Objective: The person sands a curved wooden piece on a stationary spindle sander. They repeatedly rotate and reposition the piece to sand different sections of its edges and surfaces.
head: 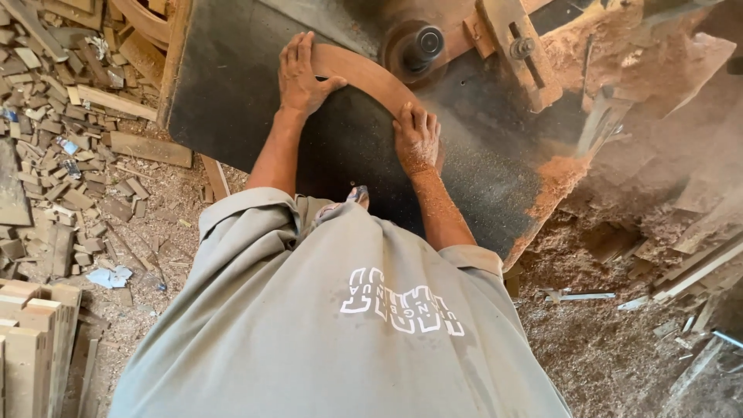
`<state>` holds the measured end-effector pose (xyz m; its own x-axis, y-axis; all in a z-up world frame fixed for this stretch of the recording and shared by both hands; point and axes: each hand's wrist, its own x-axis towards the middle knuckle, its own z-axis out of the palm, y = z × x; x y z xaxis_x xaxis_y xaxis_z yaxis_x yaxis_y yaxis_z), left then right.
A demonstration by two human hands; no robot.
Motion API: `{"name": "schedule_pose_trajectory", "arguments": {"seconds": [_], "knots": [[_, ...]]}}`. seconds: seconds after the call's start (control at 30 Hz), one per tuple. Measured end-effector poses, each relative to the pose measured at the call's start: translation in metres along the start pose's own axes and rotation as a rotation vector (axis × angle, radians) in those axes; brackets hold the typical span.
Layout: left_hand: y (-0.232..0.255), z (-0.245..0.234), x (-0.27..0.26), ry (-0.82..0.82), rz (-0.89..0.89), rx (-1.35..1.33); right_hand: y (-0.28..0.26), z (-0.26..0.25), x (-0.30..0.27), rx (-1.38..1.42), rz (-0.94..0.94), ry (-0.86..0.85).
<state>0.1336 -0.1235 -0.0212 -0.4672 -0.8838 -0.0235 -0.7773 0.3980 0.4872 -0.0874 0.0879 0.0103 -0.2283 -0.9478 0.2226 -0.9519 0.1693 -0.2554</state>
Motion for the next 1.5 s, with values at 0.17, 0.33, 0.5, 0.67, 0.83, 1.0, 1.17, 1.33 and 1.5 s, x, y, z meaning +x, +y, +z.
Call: {"name": "schedule_pose_trajectory", "arguments": {"seconds": [0.17, 0.33, 0.5, 0.67, 0.83, 1.0, 1.17, 1.33, 1.5], "knots": [[0.001, -0.008, 0.001, 0.024, 0.012, -0.035, -0.005, 0.015, -0.001, -0.035, 0.044, 0.036], [0.006, -0.018, -0.001, -0.016, -0.062, -0.029, -0.01, 0.02, 0.002, -0.023, 0.07, 0.032], [0.007, -0.027, -0.006, -0.008, -0.093, -0.009, -0.012, 0.024, 0.006, -0.033, 0.097, 0.019], [-0.001, -0.022, -0.005, -0.027, -0.157, 0.049, -0.015, 0.018, 0.016, -0.018, 0.069, 0.033], [-0.007, -0.023, -0.009, 0.029, -0.137, 0.072, -0.011, 0.02, 0.022, 0.009, 0.001, 0.042], [-0.006, -0.028, -0.016, 0.051, -0.158, 0.024, -0.01, 0.022, 0.028, 0.036, -0.062, 0.034], [-0.014, -0.028, -0.021, 0.072, -0.184, 0.031, -0.011, 0.016, 0.04, 0.027, -0.1, 0.021], [-0.024, -0.024, -0.027, 0.112, -0.224, 0.089, -0.01, 0.02, 0.046, 0.022, -0.146, 0.017], [-0.024, -0.028, -0.034, 0.199, -0.205, 0.132, -0.011, 0.016, 0.055, 0.071, -0.217, 0.032]]}}
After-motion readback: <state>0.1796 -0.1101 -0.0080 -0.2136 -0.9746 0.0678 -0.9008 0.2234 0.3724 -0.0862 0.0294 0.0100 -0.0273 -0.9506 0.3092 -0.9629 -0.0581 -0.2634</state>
